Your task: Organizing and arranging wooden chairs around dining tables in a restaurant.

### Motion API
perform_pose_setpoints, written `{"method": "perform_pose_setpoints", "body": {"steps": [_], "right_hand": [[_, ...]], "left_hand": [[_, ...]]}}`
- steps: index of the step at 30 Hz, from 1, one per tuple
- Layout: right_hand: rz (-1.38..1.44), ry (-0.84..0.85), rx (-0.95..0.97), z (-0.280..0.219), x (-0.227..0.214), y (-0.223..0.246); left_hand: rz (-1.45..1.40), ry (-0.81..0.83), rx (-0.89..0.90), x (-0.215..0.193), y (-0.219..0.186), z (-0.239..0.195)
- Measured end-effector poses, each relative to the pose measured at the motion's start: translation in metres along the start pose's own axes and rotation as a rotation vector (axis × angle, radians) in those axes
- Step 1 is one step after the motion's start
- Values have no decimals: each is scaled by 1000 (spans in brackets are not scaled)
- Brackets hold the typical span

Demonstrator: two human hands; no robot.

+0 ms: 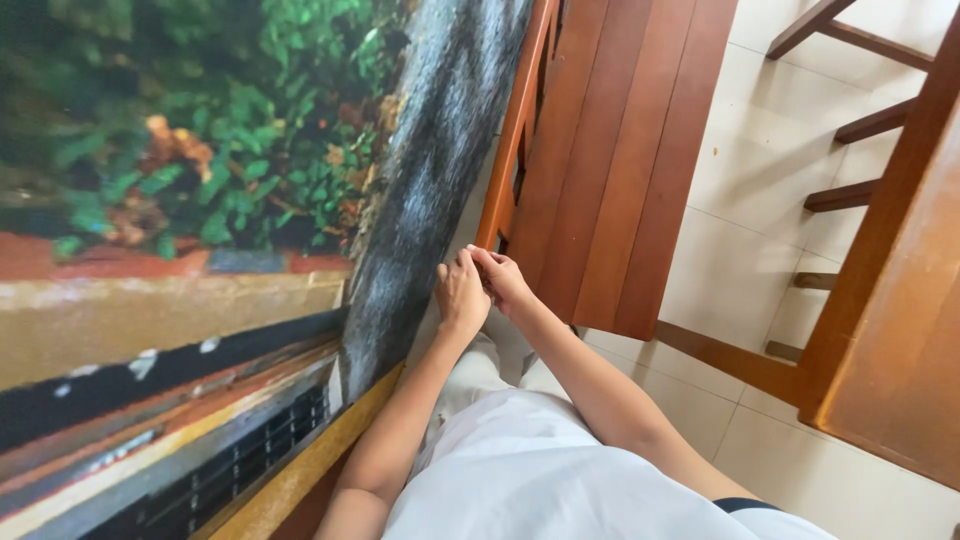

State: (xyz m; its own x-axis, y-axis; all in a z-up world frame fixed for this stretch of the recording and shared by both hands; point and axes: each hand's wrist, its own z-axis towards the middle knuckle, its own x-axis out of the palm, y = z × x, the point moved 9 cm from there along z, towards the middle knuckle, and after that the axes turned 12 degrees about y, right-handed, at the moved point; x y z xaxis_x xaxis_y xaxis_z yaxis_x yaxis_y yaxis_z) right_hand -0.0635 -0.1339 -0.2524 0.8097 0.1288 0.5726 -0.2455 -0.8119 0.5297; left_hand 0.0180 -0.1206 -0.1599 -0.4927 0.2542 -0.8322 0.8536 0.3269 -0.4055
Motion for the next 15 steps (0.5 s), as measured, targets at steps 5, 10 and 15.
{"method": "perform_pose_setpoints", "body": {"steps": [5,10,15], "right_hand": [[-39,-8,30,-24,-23,11],[-18,14,53,-46,-48,18],[12,30,87,-71,-77,29]], "left_hand": [[-35,40,-45,11,-28,-11],[-60,55,-56,29,-57,-21],[-78,48,-9,56,-88,-24]]}}
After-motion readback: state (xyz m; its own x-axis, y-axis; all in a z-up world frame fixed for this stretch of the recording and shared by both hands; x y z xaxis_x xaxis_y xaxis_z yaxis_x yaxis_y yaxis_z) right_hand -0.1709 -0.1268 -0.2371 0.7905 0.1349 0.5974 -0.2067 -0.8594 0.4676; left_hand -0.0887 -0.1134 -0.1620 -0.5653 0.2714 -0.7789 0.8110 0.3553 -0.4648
